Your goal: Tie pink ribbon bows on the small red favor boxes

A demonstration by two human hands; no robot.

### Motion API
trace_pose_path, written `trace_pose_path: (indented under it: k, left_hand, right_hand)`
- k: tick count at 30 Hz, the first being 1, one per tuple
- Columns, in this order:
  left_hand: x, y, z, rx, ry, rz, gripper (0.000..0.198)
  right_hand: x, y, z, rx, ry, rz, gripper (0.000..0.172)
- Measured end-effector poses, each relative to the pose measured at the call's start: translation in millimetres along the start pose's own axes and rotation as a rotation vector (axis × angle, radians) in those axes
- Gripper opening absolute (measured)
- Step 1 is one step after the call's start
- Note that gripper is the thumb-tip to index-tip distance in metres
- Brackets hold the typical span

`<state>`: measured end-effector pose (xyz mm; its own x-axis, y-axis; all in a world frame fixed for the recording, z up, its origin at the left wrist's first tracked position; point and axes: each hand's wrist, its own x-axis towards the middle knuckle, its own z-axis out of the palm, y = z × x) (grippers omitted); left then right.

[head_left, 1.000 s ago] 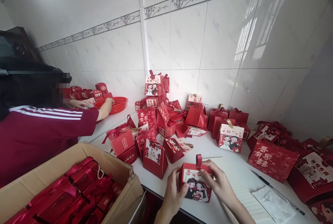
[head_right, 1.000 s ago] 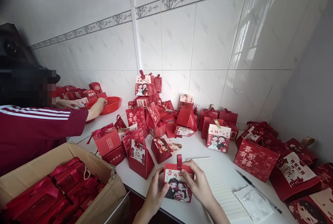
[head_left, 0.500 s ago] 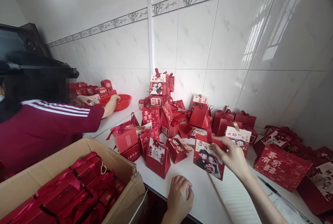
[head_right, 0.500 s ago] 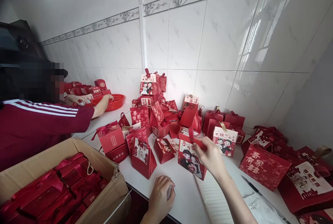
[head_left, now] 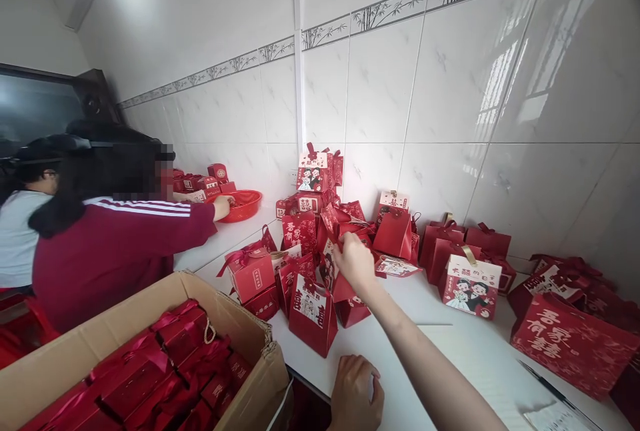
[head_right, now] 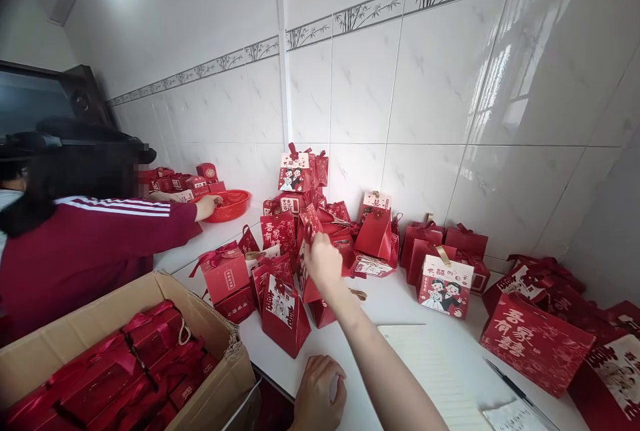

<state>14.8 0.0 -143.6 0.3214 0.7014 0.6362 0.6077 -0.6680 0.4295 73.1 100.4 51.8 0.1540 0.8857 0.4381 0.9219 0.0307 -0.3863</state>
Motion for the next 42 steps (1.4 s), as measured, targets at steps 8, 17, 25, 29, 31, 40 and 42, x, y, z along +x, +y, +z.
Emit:
trace_pose_path:
  k: [8, 17, 25, 29, 31, 40, 42]
  left_hand:
    - [-1, -2, 5.2, -0.021, 0.062, 0.021, 0.02]
    - [-4, -2, 7.1, -0.004, 0.042, 0.021, 0.019]
    - [-3, 1, 4.1, 0.031, 0.008, -0.025, 0.017]
    - [-5, -3, 10.0, 0.002, 0.019, 0.0, 0.016]
    - [-8, -5, 16.7, -0.02, 0.032, -0.027, 0.017]
    - [-13, -11, 27.1, -0.173, -0.027, -0.17, 0.034]
    - [-11, -11, 21.9, -0.161, -0.109, -0.138, 0.035]
  right_hand:
    - [-6, -37, 33, -0.088, -0.111, -0.078, 0.019]
    - [-16, -38, 21, -0.1, -0.146, -0.014, 0.02]
    - [-28, -35, 14, -0.1, -0.182, 0.012, 0.019]
    - [-36, -30, 10, -0.101, -0.195, -0.003, 0.019]
    - [-40, -30, 6, -0.102, -0.207, -0.015, 0.018]
    - [-67, -12, 35, -0.192, -0.275, -0.006, 0.015]
    - [-67, -6, 49, -0.204, -0.266, 0.0, 0.017]
